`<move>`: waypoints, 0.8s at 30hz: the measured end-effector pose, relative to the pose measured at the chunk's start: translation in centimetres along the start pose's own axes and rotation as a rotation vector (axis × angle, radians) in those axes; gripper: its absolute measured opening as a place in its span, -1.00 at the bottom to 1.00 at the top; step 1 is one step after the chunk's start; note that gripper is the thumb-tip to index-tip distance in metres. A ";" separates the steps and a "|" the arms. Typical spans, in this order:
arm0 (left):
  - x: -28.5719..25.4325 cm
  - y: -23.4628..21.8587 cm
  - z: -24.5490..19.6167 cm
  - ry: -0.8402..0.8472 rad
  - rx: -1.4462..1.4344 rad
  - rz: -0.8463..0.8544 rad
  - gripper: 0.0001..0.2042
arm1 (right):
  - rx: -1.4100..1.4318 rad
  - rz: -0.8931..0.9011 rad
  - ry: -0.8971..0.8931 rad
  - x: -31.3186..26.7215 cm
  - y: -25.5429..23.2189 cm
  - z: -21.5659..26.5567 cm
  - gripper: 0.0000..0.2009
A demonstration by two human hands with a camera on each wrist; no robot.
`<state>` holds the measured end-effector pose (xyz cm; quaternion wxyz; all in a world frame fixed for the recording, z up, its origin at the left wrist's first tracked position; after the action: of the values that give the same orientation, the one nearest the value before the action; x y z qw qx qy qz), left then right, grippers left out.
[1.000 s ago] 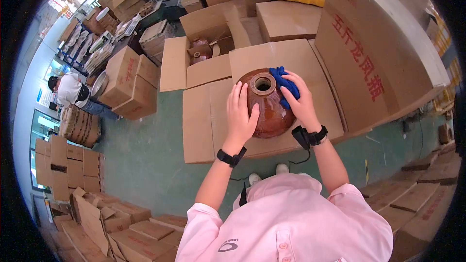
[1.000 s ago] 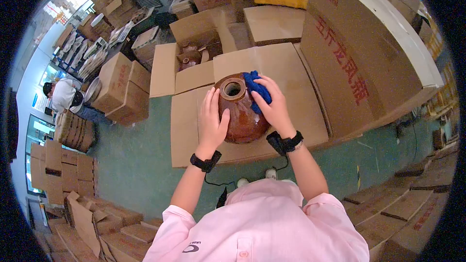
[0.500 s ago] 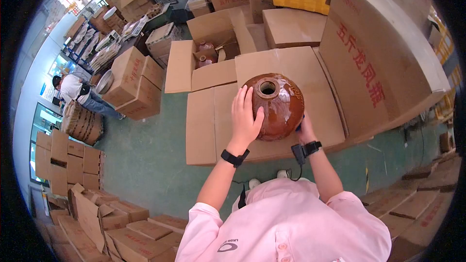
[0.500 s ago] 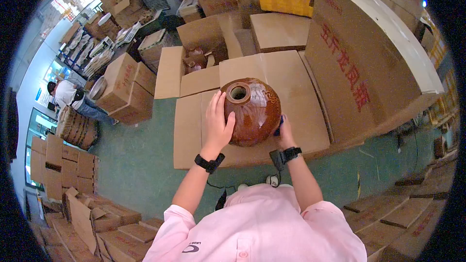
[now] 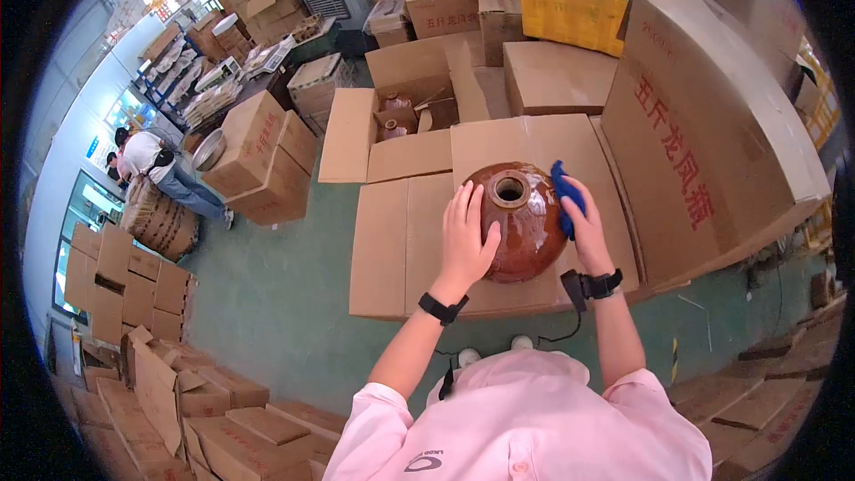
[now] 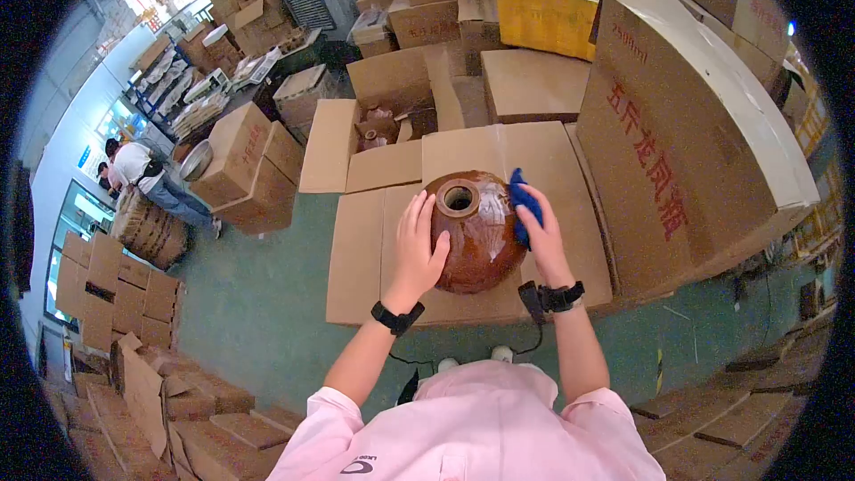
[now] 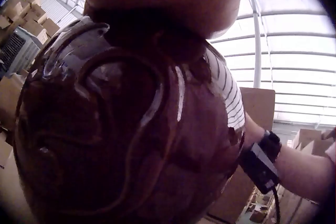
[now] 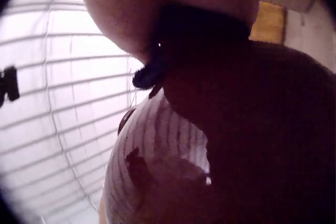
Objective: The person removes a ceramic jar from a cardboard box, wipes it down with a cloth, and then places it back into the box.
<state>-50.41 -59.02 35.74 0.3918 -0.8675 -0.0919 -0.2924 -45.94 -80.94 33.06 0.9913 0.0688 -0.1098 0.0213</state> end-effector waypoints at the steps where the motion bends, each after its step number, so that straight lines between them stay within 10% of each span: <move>1: 0.0 0.0 0.0 0.001 0.003 -0.002 -0.39 | -0.222 0.112 -0.096 0.5 0.8 1.7 -0.64; 4: 0.0 -0.3 -0.3 -0.006 -0.003 -0.002 -0.40 | -0.475 0.391 -0.389 1.0 4.4 5.3 -0.58; 13: 0.1 -0.3 -0.1 -0.008 0.017 0.003 -0.40 | -0.430 0.454 -0.297 3.4 2.9 3.8 -0.60; 16: 0.1 -0.4 -0.1 -0.009 0.022 -0.005 -0.40 | -0.136 0.291 0.091 4.5 0.5 -0.1 -0.65; 24: -0.1 0.0 0.0 -0.017 0.010 -0.021 -0.39 | 0.553 0.061 0.458 1.8 -1.9 -11.7 -0.58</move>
<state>-50.46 -58.97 35.72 0.3924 -0.8669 -0.1058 -0.2886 -41.56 -81.08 21.95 0.9331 0.3244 0.1230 0.0946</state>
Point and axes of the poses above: each hand's wrist, its own x-axis towards the middle knuckle, its own y-axis out of the palm, z = x × y, the point moved 6 cm from there along x, towards the middle knuckle, and after that the axes turned 1 degree about -y, right-handed, at the moved point
